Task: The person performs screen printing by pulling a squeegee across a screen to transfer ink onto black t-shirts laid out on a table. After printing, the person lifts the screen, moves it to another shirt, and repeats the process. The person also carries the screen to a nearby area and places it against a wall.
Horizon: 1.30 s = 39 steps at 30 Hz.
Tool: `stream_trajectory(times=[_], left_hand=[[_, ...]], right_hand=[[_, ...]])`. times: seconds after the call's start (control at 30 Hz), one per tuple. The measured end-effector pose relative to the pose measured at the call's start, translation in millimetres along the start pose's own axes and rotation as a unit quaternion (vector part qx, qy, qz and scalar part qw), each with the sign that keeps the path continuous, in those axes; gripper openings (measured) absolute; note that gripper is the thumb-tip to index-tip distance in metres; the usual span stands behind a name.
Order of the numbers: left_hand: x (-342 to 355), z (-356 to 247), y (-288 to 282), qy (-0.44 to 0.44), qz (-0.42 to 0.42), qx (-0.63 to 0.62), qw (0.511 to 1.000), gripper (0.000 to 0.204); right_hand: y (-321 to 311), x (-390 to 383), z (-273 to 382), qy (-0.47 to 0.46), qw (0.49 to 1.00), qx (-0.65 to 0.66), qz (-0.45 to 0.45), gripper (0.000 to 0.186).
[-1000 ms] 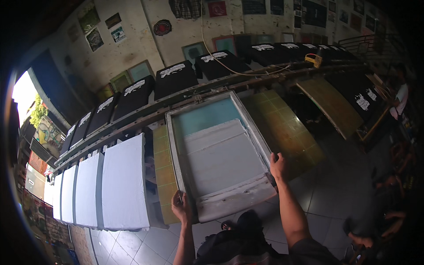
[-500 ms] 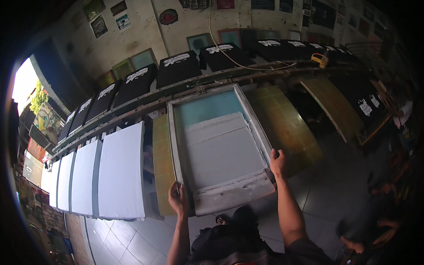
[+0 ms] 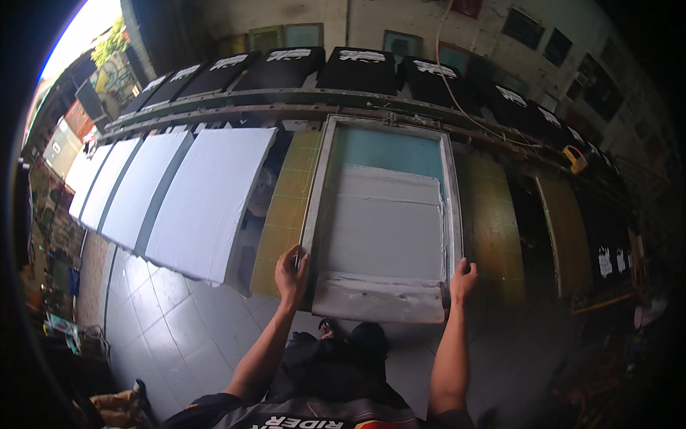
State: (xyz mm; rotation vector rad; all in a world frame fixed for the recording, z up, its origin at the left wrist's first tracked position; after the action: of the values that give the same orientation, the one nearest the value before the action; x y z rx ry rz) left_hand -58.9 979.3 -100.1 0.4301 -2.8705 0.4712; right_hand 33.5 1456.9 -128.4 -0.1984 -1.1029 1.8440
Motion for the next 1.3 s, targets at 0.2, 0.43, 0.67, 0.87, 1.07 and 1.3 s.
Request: stream_trajectory(times=[0.2, 0.43, 0.67, 0.87, 1.07, 1.3], left_hand=[[-1.4, -8.4, -0.2, -0.012, -0.009, -0.006, 1.000, 0.039], [-1.5, -9.3, -1.7, -0.011, -0.016, -0.008, 1.000, 0.038], [-1.3, -5.4, -0.7, -0.008, -0.008, 0.003, 1.000, 0.041], [-1.8, -9.1, -1.7, -0.012, -0.012, 0.001, 1.000, 0.039], [0.9, -6.5, 0.4, 0.004, -0.005, -0.005, 1.000, 0.038], [0.2, 9.3, 1.1, 0.000, -0.002, -0.036, 0.999, 0.039]], right_hand=[[1.2, 2.1, -5.0, -0.006, 0.999, -0.040, 0.006, 0.051], [3.0, 6.3, -8.7, 0.002, 0.998, -0.045, 0.043, 0.057], [5.7, 7.1, -10.7, 0.005, 0.999, -0.046, 0.014, 0.057], [7.2, 4.4, -9.5, 0.000, 0.998, -0.057, 0.005, 0.059], [9.3, 3.6, -20.8, 0.004, 0.999, -0.034, 0.003, 0.058], [9.6, 0.6, -3.6, 0.014, 1.000, -0.016, 0.001, 0.049]])
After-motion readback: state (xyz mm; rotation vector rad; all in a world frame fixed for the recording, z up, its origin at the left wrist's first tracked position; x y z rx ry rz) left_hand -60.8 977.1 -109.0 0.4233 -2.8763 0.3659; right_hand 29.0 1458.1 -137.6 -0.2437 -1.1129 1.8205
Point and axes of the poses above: each hand's wrist, its own x-axis towards the middle knuckle, its own y-axis out of the palm, z = x × y, the point moved 1 cm from there along x, towards the middle knuckle, and after that the axes turned 11 degrees about -x, right-handed, at the moved point
